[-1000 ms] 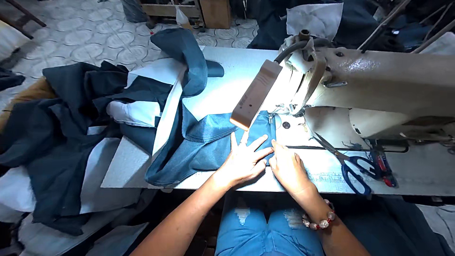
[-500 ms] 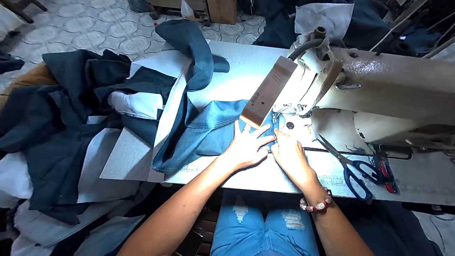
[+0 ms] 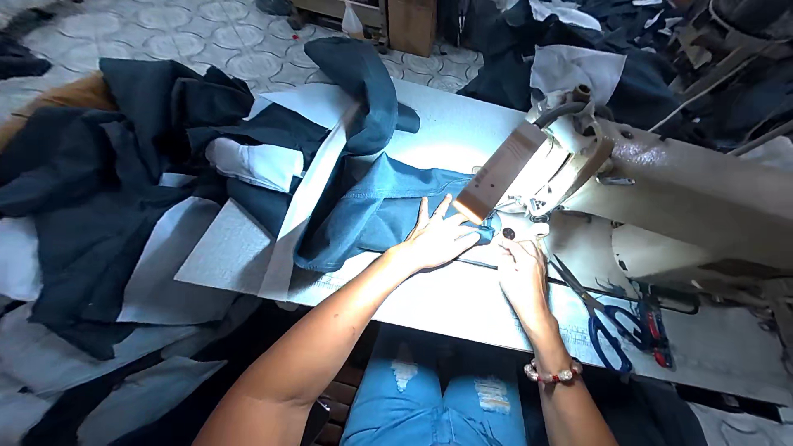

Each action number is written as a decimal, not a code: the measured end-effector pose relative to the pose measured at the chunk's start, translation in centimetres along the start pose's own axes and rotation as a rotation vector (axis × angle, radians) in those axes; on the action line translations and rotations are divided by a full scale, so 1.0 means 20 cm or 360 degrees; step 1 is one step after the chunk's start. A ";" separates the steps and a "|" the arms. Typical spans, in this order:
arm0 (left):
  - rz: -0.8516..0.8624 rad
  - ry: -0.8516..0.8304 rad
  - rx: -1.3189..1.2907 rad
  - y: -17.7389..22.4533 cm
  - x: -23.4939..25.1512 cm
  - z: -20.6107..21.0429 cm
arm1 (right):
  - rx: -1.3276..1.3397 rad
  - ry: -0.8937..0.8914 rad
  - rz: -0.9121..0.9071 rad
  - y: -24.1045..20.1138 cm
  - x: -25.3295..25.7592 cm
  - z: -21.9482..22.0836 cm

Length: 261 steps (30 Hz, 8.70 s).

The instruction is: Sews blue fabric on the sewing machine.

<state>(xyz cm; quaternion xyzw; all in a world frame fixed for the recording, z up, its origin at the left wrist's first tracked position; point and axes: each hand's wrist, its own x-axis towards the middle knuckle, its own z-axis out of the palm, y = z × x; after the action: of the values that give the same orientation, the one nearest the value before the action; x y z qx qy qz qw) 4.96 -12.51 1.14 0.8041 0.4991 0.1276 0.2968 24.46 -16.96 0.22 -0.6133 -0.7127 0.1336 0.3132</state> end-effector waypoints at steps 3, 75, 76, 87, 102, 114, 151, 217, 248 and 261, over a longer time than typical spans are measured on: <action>0.0118 0.0099 -0.0039 -0.01 -0.06 0.00 | 0.0010 0.0015 -0.0011 -0.02 0.01 0.05; 0.0702 0.0243 0.0156 -0.02 -0.22 0.14 | 0.2134 -0.0576 0.1361 -0.17 -0.30 -0.24; 0.0640 0.0198 -0.0007 -0.02 -0.23 0.15 | 0.1874 -0.0608 0.1236 -0.17 -0.28 -0.24; 0.0506 0.0243 -0.0066 0.00 -0.21 0.13 | -0.0098 -0.0406 0.0581 -0.28 -0.11 -0.04; 0.0609 0.0507 0.0278 0.03 -0.24 0.20 | -0.0071 -0.0118 0.0431 -0.27 -0.18 -0.01; 0.0535 0.0316 0.0203 0.05 -0.23 0.19 | -0.0529 -0.0304 0.0343 -0.37 -0.21 -0.01; 0.0501 0.0224 0.0254 0.06 -0.23 0.17 | -0.0023 -0.0202 0.0255 -0.24 -0.20 -0.05; 0.0474 0.0428 0.0458 0.08 -0.24 0.14 | -0.0164 0.0105 -0.0269 0.12 -0.04 0.03; 0.0505 0.1100 0.0955 -0.13 -0.83 -0.16 | 0.1287 -0.0081 0.0565 -0.15 -0.31 -0.11; 0.0654 0.1054 0.0347 0.47 -0.40 0.06 | -0.0235 -0.0284 0.0122 -0.19 -0.08 -0.19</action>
<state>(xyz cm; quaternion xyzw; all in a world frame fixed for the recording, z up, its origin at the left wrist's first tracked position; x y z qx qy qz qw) 8.60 -23.01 6.62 0.8292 0.4074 0.3827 0.0011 23.84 -20.03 4.98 -0.6473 -0.7216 0.1467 0.1970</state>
